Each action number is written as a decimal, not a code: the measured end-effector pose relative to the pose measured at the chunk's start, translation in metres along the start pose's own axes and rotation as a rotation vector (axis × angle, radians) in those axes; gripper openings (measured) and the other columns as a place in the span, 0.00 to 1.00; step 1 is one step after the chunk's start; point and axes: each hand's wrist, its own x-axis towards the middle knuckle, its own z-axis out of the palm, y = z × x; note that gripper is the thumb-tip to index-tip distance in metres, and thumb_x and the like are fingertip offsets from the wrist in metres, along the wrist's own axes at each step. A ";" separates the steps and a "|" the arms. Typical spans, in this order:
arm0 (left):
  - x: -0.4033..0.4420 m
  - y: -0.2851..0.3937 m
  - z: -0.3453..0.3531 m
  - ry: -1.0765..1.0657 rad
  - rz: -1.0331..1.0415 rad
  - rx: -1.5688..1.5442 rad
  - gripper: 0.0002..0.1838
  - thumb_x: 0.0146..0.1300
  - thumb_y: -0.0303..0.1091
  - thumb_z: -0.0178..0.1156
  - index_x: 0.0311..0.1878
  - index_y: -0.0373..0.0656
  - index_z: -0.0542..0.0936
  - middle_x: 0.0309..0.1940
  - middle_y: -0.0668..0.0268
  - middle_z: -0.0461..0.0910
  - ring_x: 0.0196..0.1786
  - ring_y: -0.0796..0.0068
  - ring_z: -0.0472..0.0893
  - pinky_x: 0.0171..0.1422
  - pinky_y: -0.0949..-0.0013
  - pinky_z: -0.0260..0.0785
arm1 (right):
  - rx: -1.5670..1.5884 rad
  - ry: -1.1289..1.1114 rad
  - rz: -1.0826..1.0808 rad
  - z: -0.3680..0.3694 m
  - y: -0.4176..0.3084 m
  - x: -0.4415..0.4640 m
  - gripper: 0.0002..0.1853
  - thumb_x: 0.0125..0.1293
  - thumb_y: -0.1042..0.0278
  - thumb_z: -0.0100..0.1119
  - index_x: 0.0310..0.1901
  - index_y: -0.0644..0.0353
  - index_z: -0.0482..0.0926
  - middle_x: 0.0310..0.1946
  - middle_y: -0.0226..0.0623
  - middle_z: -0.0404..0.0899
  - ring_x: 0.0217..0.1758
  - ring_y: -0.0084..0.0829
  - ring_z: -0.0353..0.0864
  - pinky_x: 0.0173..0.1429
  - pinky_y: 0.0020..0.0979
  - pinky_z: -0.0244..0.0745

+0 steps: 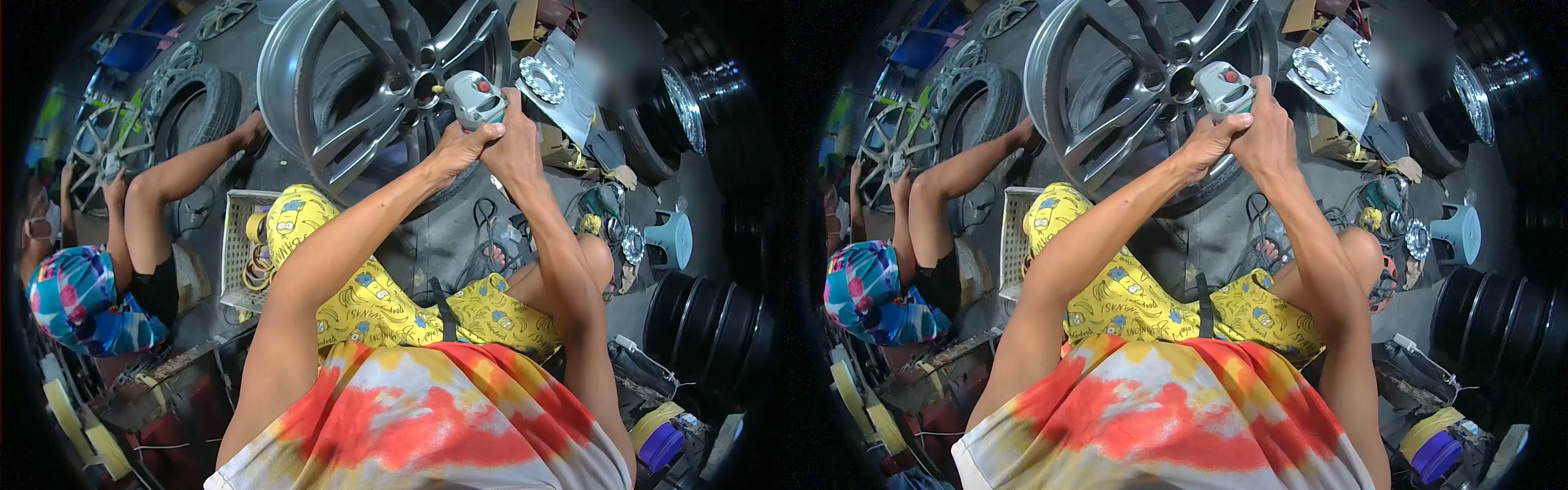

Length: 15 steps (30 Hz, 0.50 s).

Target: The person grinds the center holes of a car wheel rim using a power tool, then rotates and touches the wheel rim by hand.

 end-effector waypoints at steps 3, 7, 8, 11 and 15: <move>-0.008 0.014 0.003 0.038 -0.101 0.007 0.38 0.64 0.55 0.69 0.67 0.36 0.73 0.58 0.61 0.80 0.60 0.70 0.80 0.68 0.63 0.71 | 0.005 -0.069 0.039 -0.009 -0.013 0.005 0.31 0.57 0.67 0.69 0.59 0.65 0.66 0.38 0.67 0.84 0.47 0.69 0.84 0.51 0.58 0.80; -0.006 0.030 0.007 0.038 -0.202 -0.019 0.39 0.65 0.58 0.66 0.68 0.38 0.73 0.60 0.60 0.79 0.62 0.68 0.79 0.67 0.60 0.73 | -0.032 -0.083 0.055 -0.016 -0.022 0.014 0.30 0.58 0.66 0.68 0.58 0.67 0.66 0.36 0.69 0.84 0.46 0.70 0.84 0.51 0.58 0.80; -0.005 0.030 0.006 0.034 -0.188 -0.041 0.39 0.65 0.59 0.66 0.69 0.38 0.73 0.60 0.60 0.79 0.61 0.68 0.79 0.67 0.60 0.73 | -0.078 -0.062 0.036 -0.016 -0.025 0.015 0.30 0.58 0.66 0.67 0.58 0.67 0.66 0.35 0.69 0.84 0.45 0.70 0.84 0.50 0.58 0.80; -0.003 0.032 0.003 0.009 -0.113 -0.121 0.39 0.64 0.57 0.67 0.67 0.35 0.74 0.59 0.58 0.80 0.60 0.66 0.80 0.66 0.59 0.74 | -0.132 -0.038 0.013 -0.013 -0.031 0.019 0.29 0.58 0.66 0.67 0.57 0.67 0.66 0.35 0.69 0.84 0.45 0.71 0.84 0.51 0.59 0.80; -0.009 0.030 0.003 -0.001 -0.110 -0.142 0.41 0.65 0.61 0.63 0.70 0.38 0.72 0.62 0.59 0.78 0.63 0.66 0.78 0.69 0.56 0.71 | -0.195 -0.102 0.063 -0.014 -0.041 0.021 0.30 0.57 0.64 0.68 0.58 0.68 0.67 0.39 0.70 0.84 0.48 0.70 0.84 0.54 0.58 0.79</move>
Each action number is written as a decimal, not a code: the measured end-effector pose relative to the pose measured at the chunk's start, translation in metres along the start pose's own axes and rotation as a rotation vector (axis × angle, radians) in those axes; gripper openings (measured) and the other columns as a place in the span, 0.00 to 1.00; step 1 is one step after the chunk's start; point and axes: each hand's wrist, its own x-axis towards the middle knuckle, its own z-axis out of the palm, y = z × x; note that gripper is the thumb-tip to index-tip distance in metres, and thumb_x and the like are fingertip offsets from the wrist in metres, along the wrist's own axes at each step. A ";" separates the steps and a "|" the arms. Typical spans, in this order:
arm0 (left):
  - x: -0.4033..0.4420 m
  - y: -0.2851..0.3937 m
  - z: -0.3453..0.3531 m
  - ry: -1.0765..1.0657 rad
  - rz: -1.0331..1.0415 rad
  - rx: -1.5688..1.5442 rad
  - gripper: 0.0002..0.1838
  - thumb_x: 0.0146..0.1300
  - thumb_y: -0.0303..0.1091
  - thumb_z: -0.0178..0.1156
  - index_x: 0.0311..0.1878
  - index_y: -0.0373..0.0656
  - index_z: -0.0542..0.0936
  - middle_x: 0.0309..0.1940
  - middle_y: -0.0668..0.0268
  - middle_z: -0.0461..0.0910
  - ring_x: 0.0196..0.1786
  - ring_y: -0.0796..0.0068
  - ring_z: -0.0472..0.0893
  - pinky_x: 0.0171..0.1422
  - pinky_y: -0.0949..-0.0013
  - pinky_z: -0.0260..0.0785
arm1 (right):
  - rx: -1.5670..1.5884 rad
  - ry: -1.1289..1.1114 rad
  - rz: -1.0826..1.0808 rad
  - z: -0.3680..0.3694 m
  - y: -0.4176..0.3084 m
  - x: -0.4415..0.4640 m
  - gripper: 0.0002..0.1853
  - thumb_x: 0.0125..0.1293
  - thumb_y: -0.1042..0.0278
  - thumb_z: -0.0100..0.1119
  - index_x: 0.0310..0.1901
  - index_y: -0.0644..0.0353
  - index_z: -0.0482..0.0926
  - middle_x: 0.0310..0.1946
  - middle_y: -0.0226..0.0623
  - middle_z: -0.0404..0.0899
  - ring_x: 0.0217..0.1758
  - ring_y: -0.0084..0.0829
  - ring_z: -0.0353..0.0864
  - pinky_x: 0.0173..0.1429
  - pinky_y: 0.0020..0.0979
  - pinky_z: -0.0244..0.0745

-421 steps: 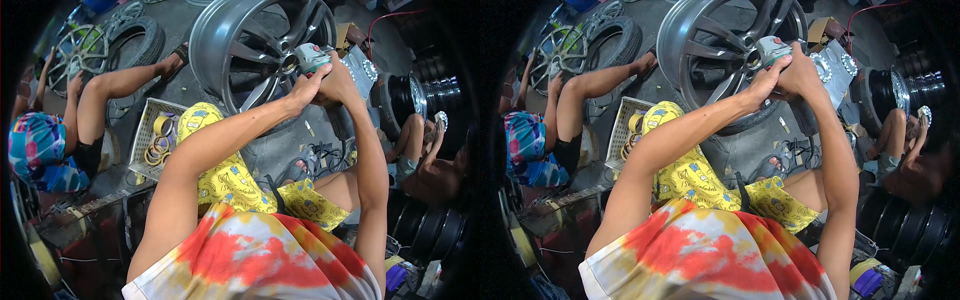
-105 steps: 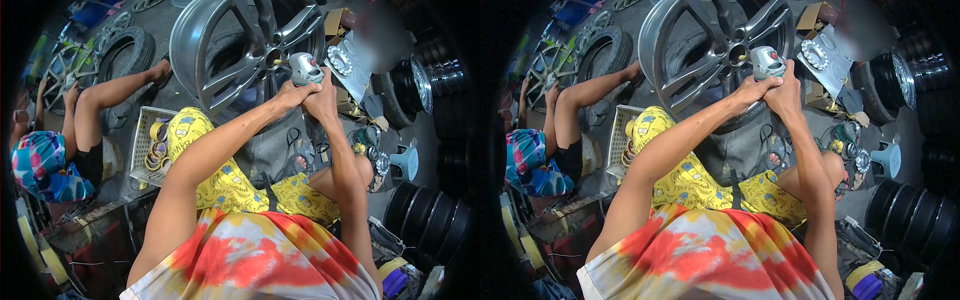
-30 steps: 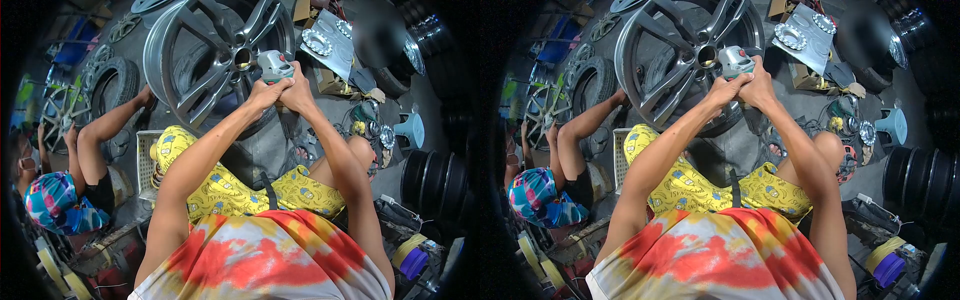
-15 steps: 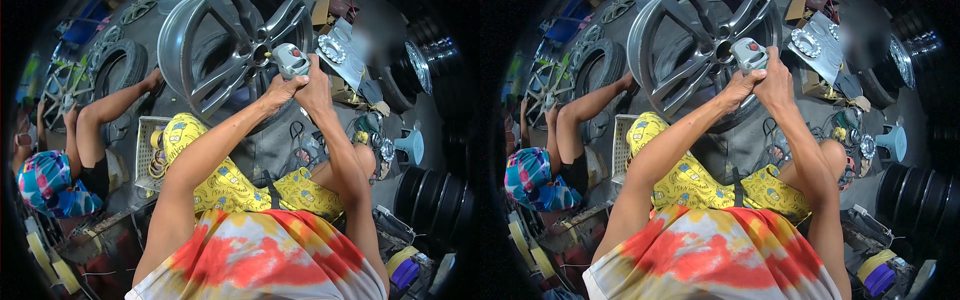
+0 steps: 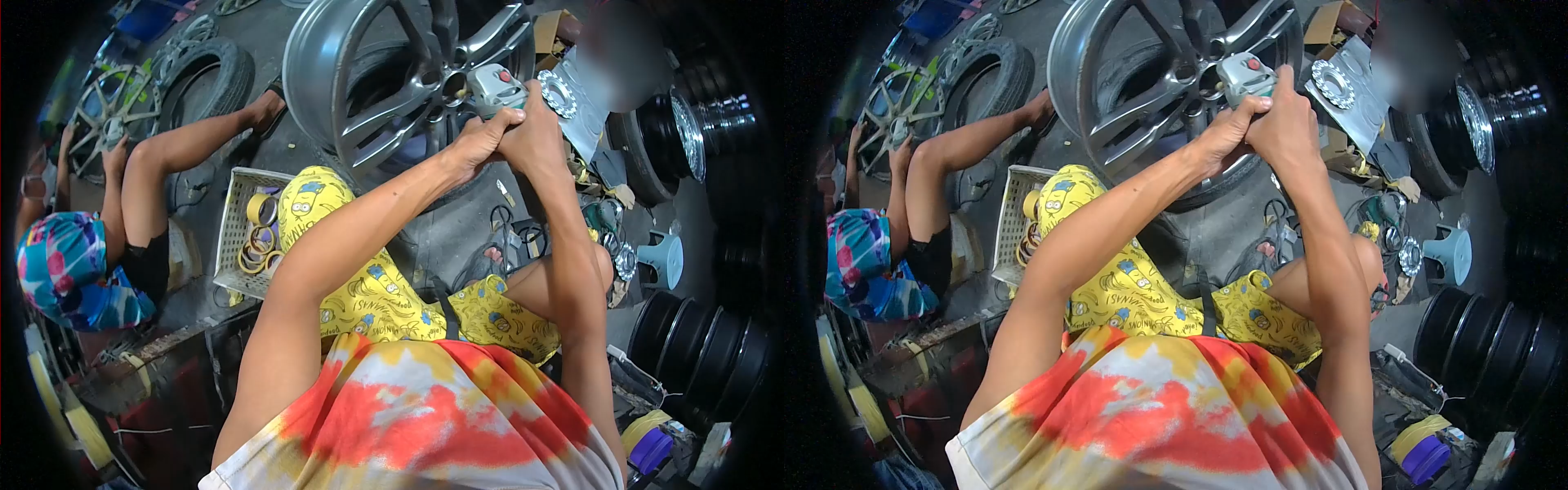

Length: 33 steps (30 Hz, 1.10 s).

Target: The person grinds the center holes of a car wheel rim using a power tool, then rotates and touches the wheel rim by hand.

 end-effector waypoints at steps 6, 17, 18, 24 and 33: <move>-0.002 0.017 0.003 0.051 -0.143 0.115 0.43 0.64 0.63 0.62 0.70 0.36 0.72 0.64 0.56 0.77 0.64 0.64 0.78 0.71 0.52 0.69 | 0.001 -0.052 0.039 -0.008 -0.002 0.006 0.37 0.55 0.57 0.72 0.61 0.68 0.66 0.43 0.70 0.84 0.51 0.68 0.84 0.55 0.54 0.80; 0.016 -0.008 -0.016 -0.042 0.057 0.049 0.40 0.65 0.57 0.66 0.69 0.36 0.72 0.60 0.59 0.80 0.61 0.66 0.81 0.67 0.58 0.75 | 0.038 0.063 -0.031 0.015 0.009 -0.001 0.33 0.57 0.64 0.69 0.61 0.66 0.66 0.36 0.68 0.84 0.46 0.69 0.84 0.51 0.57 0.79; 0.011 -0.007 -0.013 -0.010 0.022 0.088 0.40 0.65 0.57 0.66 0.69 0.35 0.73 0.60 0.59 0.80 0.61 0.66 0.81 0.65 0.59 0.75 | 0.087 0.046 -0.016 0.017 0.012 -0.003 0.34 0.56 0.64 0.70 0.61 0.67 0.66 0.37 0.68 0.84 0.47 0.69 0.84 0.51 0.56 0.79; 0.010 -0.003 -0.006 0.055 -0.083 0.228 0.39 0.63 0.56 0.70 0.68 0.37 0.76 0.57 0.59 0.83 0.59 0.69 0.82 0.62 0.64 0.76 | 0.186 0.050 0.029 0.020 0.027 -0.007 0.35 0.54 0.64 0.73 0.60 0.66 0.67 0.38 0.68 0.84 0.47 0.68 0.85 0.51 0.55 0.79; 0.020 -0.027 -0.025 0.014 0.064 0.201 0.42 0.61 0.55 0.72 0.70 0.37 0.73 0.61 0.59 0.81 0.63 0.69 0.80 0.71 0.64 0.70 | 0.236 0.090 -0.071 0.035 0.030 -0.012 0.34 0.54 0.65 0.75 0.58 0.64 0.66 0.35 0.67 0.84 0.44 0.68 0.85 0.47 0.55 0.79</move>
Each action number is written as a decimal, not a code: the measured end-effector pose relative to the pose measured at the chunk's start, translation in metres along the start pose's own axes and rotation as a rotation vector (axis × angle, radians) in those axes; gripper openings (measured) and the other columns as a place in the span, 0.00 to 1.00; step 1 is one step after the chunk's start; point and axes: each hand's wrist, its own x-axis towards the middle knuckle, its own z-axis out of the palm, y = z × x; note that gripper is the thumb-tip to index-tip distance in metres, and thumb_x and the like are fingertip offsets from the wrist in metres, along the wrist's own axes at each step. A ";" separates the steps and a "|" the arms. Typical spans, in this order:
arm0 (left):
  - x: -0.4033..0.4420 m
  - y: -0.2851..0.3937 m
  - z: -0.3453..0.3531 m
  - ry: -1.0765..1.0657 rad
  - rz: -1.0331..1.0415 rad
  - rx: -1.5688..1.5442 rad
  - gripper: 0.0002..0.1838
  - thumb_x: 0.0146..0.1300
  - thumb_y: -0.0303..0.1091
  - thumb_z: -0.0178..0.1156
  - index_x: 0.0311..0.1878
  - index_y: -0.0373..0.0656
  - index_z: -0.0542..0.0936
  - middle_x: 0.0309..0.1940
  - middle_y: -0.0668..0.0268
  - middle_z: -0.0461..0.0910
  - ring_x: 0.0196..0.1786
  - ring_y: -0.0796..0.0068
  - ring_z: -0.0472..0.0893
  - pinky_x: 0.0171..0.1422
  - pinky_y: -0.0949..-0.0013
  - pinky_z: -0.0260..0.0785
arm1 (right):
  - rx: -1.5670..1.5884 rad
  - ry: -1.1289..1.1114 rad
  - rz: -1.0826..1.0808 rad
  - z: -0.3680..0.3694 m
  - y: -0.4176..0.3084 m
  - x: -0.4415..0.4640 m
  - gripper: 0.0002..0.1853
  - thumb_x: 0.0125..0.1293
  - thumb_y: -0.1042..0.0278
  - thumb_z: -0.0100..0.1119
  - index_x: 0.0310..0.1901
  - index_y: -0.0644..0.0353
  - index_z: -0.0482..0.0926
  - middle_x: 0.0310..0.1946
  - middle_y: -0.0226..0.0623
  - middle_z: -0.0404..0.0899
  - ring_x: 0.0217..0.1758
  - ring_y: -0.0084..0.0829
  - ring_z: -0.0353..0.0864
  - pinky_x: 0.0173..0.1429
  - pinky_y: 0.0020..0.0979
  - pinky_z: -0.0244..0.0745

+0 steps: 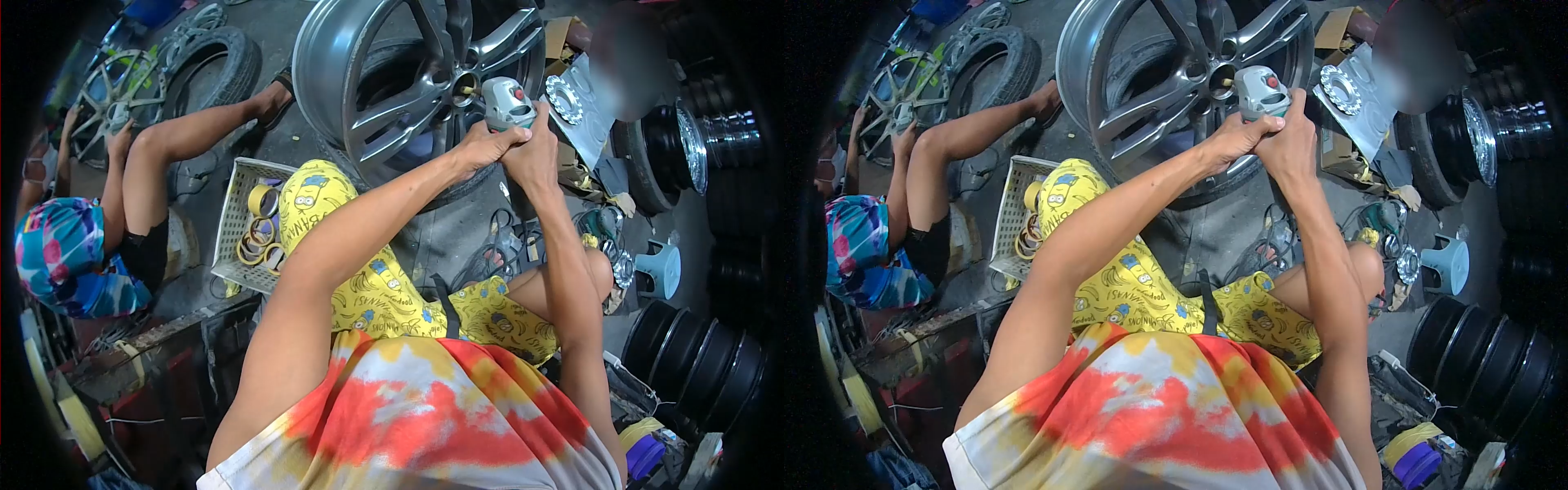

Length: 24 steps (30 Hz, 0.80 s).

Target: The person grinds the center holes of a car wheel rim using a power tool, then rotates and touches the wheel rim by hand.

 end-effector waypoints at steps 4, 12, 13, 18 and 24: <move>-0.005 0.007 0.001 0.013 -0.069 0.000 0.41 0.61 0.55 0.72 0.69 0.37 0.74 0.60 0.58 0.81 0.64 0.68 0.79 0.74 0.64 0.67 | 0.003 -0.005 0.055 0.000 -0.002 -0.001 0.33 0.54 0.65 0.75 0.56 0.65 0.66 0.35 0.66 0.84 0.44 0.68 0.85 0.46 0.54 0.79; 0.005 -0.003 -0.005 -0.019 0.019 0.059 0.40 0.61 0.55 0.73 0.68 0.36 0.75 0.61 0.59 0.82 0.63 0.70 0.80 0.72 0.65 0.68 | 0.040 0.027 0.001 0.007 0.011 0.000 0.35 0.54 0.67 0.74 0.60 0.65 0.65 0.36 0.67 0.84 0.46 0.67 0.85 0.47 0.54 0.80; 0.001 -0.004 -0.003 0.002 0.010 0.051 0.40 0.61 0.54 0.73 0.68 0.36 0.75 0.61 0.60 0.82 0.63 0.70 0.79 0.72 0.66 0.68 | 0.047 0.011 0.021 0.008 0.013 -0.003 0.35 0.55 0.67 0.74 0.60 0.66 0.65 0.37 0.67 0.84 0.46 0.67 0.85 0.48 0.53 0.80; -0.006 0.003 0.001 0.053 -0.090 0.052 0.39 0.61 0.52 0.74 0.68 0.36 0.75 0.60 0.60 0.82 0.63 0.70 0.79 0.71 0.66 0.68 | 0.032 -0.018 0.068 0.004 0.004 -0.006 0.34 0.57 0.69 0.73 0.61 0.66 0.65 0.38 0.65 0.85 0.47 0.63 0.87 0.49 0.50 0.81; 0.003 -0.001 -0.001 -0.041 -0.022 0.056 0.39 0.60 0.52 0.74 0.68 0.36 0.75 0.60 0.60 0.81 0.63 0.70 0.79 0.71 0.66 0.68 | 0.020 0.038 0.014 0.001 0.010 -0.006 0.35 0.56 0.69 0.73 0.62 0.66 0.64 0.36 0.65 0.85 0.45 0.64 0.87 0.48 0.50 0.81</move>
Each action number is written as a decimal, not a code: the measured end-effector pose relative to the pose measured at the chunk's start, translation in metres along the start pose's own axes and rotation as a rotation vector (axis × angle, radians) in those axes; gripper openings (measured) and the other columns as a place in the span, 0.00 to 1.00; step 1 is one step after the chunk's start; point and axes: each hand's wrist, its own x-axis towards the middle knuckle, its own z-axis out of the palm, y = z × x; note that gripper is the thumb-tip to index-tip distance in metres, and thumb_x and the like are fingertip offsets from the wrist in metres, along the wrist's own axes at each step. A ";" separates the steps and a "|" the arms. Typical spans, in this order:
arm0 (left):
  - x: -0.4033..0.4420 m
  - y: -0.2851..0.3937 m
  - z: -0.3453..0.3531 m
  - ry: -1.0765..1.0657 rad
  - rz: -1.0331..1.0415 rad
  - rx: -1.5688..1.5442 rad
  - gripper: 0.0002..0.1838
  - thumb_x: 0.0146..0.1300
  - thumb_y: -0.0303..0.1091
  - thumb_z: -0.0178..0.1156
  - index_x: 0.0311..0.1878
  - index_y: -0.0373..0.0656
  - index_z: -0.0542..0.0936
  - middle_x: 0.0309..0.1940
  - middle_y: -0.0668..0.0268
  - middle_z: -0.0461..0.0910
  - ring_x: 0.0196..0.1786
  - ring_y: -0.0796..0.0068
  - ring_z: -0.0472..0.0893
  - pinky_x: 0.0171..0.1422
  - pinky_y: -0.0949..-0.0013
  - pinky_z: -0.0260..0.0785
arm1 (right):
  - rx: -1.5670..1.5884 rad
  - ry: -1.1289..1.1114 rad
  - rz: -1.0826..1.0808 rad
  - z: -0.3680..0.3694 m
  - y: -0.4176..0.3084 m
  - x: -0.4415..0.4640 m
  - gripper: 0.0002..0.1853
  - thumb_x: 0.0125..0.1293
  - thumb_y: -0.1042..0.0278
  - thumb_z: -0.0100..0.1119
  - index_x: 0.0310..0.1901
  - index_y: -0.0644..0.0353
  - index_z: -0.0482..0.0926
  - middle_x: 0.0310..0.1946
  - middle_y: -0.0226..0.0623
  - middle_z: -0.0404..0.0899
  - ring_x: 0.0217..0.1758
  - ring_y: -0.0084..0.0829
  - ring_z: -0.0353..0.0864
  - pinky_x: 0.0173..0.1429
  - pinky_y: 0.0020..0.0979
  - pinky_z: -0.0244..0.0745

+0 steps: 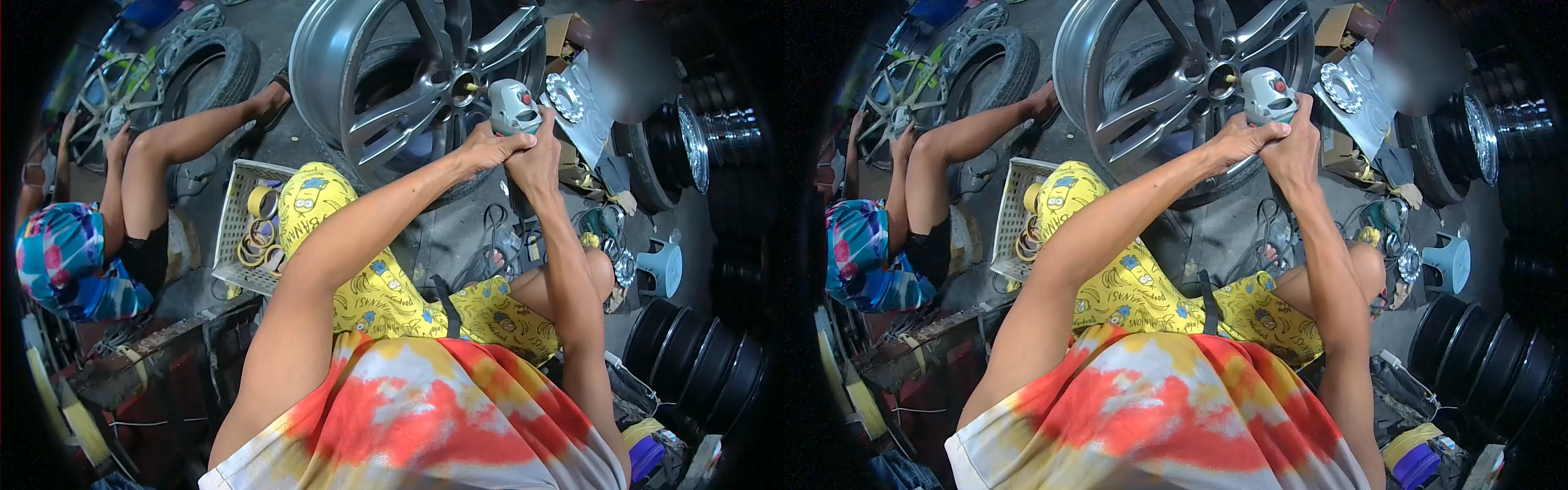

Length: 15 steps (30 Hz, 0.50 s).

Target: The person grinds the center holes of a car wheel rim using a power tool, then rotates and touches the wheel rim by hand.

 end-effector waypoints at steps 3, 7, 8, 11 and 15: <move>-0.001 -0.007 0.002 0.041 -0.011 0.019 0.40 0.61 0.53 0.74 0.68 0.35 0.75 0.61 0.60 0.81 0.63 0.70 0.79 0.71 0.67 0.68 | 0.000 -0.029 0.027 0.001 0.003 -0.004 0.35 0.55 0.70 0.73 0.62 0.66 0.64 0.36 0.65 0.85 0.46 0.64 0.87 0.48 0.50 0.81; -0.004 0.006 0.004 0.018 -0.025 0.006 0.42 0.60 0.55 0.74 0.69 0.35 0.74 0.62 0.59 0.81 0.64 0.70 0.79 0.73 0.66 0.67 | 0.017 -0.017 0.038 -0.001 0.000 -0.001 0.35 0.56 0.69 0.73 0.62 0.66 0.64 0.36 0.65 0.85 0.46 0.65 0.87 0.48 0.51 0.81; -0.003 0.008 0.003 0.001 -0.005 0.007 0.43 0.59 0.56 0.74 0.69 0.35 0.74 0.62 0.58 0.81 0.64 0.69 0.79 0.73 0.66 0.67 | 0.013 -0.005 0.019 0.001 0.003 0.002 0.35 0.56 0.69 0.73 0.62 0.66 0.64 0.36 0.65 0.85 0.46 0.65 0.87 0.48 0.51 0.81; -0.003 0.004 0.002 0.003 -0.004 0.011 0.43 0.59 0.55 0.74 0.70 0.35 0.74 0.62 0.58 0.80 0.65 0.69 0.79 0.73 0.66 0.66 | 0.016 0.000 -0.008 0.001 0.002 0.001 0.34 0.56 0.69 0.73 0.61 0.66 0.64 0.36 0.65 0.85 0.46 0.65 0.87 0.48 0.50 0.81; -0.008 0.000 -0.001 0.035 -0.064 0.066 0.42 0.59 0.55 0.74 0.69 0.36 0.74 0.62 0.58 0.81 0.65 0.69 0.78 0.73 0.66 0.66 | -0.021 -0.027 0.015 0.004 0.001 -0.004 0.33 0.56 0.70 0.72 0.60 0.66 0.64 0.36 0.65 0.85 0.45 0.65 0.86 0.47 0.50 0.81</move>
